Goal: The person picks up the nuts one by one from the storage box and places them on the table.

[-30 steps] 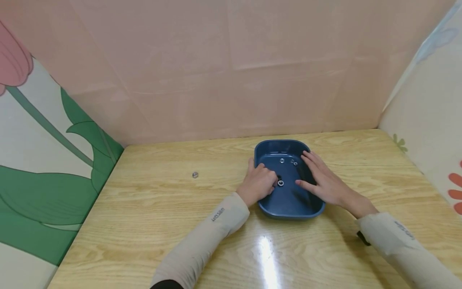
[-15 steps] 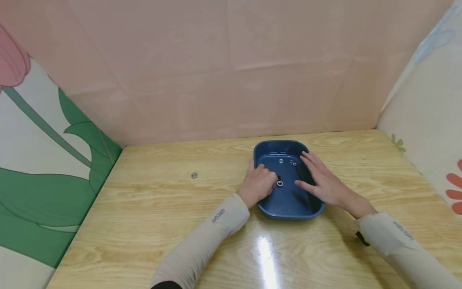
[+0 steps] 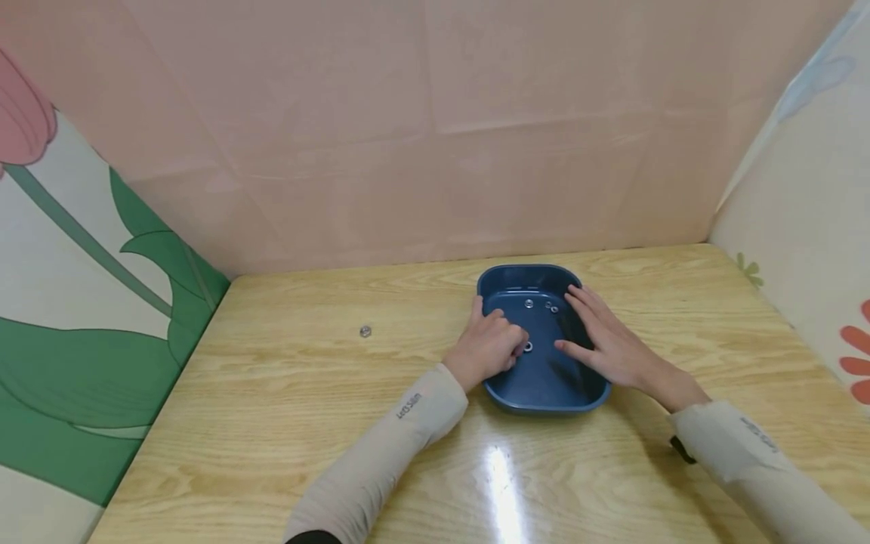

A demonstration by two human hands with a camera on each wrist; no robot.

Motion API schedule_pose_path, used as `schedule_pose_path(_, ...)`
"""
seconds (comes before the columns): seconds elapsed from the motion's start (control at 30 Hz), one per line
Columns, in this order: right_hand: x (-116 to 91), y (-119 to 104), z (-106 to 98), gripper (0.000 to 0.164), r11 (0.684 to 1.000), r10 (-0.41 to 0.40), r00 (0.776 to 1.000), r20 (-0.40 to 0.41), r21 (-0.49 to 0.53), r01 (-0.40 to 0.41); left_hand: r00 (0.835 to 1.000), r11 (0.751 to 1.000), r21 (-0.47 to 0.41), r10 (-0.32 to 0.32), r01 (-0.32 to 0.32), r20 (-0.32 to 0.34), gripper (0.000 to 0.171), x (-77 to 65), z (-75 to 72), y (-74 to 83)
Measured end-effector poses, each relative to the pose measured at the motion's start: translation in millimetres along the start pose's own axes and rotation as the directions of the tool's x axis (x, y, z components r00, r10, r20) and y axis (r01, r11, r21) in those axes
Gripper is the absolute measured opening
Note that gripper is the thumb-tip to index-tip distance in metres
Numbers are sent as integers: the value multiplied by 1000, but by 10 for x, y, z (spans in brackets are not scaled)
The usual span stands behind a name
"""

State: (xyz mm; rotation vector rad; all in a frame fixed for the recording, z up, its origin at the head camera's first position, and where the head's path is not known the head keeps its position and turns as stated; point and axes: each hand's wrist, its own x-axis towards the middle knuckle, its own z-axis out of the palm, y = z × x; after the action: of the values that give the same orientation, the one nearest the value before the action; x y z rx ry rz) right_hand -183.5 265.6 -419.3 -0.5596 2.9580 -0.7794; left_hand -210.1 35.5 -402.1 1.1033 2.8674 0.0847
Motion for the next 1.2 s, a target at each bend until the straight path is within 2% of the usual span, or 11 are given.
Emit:
schedule_pose_path(0.13, 1, 1, 0, 85, 1000, -13, 1000, -9, 5, 13, 1000, 1000, 27, -9, 8, 8, 6, 2, 1, 13)
schedule_pose_path(0.33, 0, 2, -1, 86, 1000, -10, 1000, -9, 6, 11, 999, 998, 61, -31, 29, 28, 4, 9, 5, 31)
schedule_pose_path(0.5, -4, 7, 2, 86, 1000, -2, 1000, -6, 1, 2, 999, 997, 68, -24, 22, 28, 5, 20, 16, 26)
schedule_pose_path(0.9, 1, 9, 4, 85, 1000, 4, 1000, 1, 6, -4, 994, 998, -64, 18, -25, -106, 4, -22, 23, -64)
schedule_pose_path(1.2, 2, 13, 1, 86, 1000, 10, 1000, 7, 2, -10, 989, 996, -83, 28, -40, -143, 4, -49, 9, -72)
